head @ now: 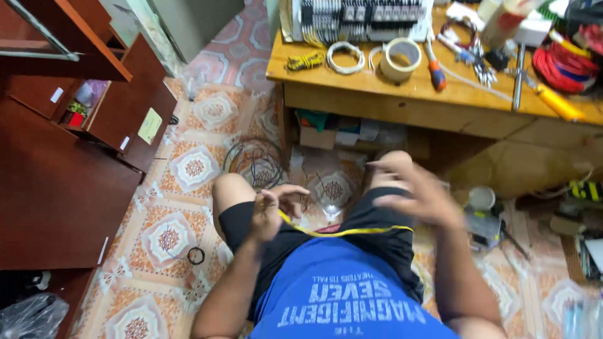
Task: Coiling a yellow electrical wire into a neat bundle and securing it with white tape
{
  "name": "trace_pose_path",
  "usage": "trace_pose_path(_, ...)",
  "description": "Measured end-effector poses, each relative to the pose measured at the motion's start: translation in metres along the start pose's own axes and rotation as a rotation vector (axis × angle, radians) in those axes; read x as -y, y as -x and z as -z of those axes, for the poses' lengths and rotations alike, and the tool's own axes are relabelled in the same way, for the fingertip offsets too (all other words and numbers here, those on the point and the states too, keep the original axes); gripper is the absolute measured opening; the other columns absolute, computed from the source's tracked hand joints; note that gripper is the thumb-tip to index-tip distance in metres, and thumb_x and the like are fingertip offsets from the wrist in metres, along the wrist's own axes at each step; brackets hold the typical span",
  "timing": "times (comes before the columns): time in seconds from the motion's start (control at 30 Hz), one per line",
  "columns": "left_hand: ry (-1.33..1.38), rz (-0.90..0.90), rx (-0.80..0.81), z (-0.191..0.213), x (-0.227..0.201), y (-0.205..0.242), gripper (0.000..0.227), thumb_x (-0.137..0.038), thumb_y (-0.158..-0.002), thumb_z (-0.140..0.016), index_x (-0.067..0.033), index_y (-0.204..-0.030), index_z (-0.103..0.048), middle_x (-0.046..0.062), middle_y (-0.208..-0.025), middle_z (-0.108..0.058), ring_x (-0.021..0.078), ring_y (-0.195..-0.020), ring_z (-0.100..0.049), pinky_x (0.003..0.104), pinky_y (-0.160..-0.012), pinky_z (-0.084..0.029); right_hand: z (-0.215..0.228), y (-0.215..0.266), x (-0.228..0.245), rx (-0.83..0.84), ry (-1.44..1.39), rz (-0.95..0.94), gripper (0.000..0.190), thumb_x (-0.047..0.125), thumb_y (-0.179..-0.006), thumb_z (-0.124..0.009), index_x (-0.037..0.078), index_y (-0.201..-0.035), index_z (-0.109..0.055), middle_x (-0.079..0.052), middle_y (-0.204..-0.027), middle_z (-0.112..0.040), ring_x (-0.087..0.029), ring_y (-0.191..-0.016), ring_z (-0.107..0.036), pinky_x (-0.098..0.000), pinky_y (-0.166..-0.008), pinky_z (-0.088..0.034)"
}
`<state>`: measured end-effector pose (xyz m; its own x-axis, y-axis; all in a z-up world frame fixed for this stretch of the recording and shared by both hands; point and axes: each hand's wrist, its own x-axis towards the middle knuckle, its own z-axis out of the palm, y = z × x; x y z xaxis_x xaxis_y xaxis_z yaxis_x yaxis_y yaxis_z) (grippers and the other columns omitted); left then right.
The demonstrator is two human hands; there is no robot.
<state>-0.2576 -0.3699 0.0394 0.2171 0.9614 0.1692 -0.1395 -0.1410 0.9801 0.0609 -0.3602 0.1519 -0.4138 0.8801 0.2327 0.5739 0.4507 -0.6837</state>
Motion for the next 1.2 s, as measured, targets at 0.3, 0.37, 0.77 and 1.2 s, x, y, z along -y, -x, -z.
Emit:
trace_pose_path(0.3,0.180,-0.052,-0.460,0.009,0.021,-0.011,0.093,-0.071,-0.102,-0.011,-0.0036,-0.095,-0.075,0.008,-0.051,-0.062,0.0086,-0.036,-0.052,0.018,-0.033,-0.039,-0.110,-0.017,-0.035,0.401,-0.344,0.029,0.012,0.019,-0.095,-0.071,0.010,-0.087,-0.074,-0.012,-0.075,-0.073,-0.034,-0.074,-0.073,-0.0436,-0.067,-0.053)
trace_pose_path(0.37,0.286,-0.050,-0.233,0.038,0.027,-0.004,0.077,-0.063,-0.105,-0.025,-0.0003,-0.108,-0.069,0.012,-0.072,-0.067,0.0138,-0.054,-0.059,0.021,-0.040,-0.043,-0.087,-0.010,-0.053,0.307,-0.303,-0.056,0.018,0.024,-0.097,-0.066,0.009,-0.090,-0.074,-0.007,-0.082,-0.074,-0.025,-0.078,-0.071,-0.0362,-0.072,-0.053)
trace_pose_path(0.77,-0.356,-0.020,0.173,0.012,-0.025,-0.082,0.055,-0.045,-0.101,-0.035,-0.0113,-0.138,-0.056,0.010,-0.129,-0.069,0.0254,-0.121,-0.066,0.037,-0.092,-0.059,-0.009,-0.059,-0.066,-0.105,0.304,0.469,0.018,0.026,-0.100,-0.063,0.015,-0.106,-0.076,-0.001,-0.076,-0.057,-0.024,-0.061,-0.045,-0.0383,-0.053,-0.034)
trace_pose_path(1.2,0.493,0.131,0.429,-0.033,-0.004,-0.078,0.072,-0.062,-0.103,-0.043,0.0017,-0.135,-0.051,0.016,-0.120,-0.062,0.0266,-0.114,-0.061,0.042,-0.103,-0.053,0.019,-0.108,-0.053,-0.184,0.268,0.625,0.018,0.013,-0.105,-0.056,0.006,-0.108,-0.073,-0.005,-0.083,-0.062,-0.021,-0.062,-0.044,-0.0347,-0.054,-0.033)
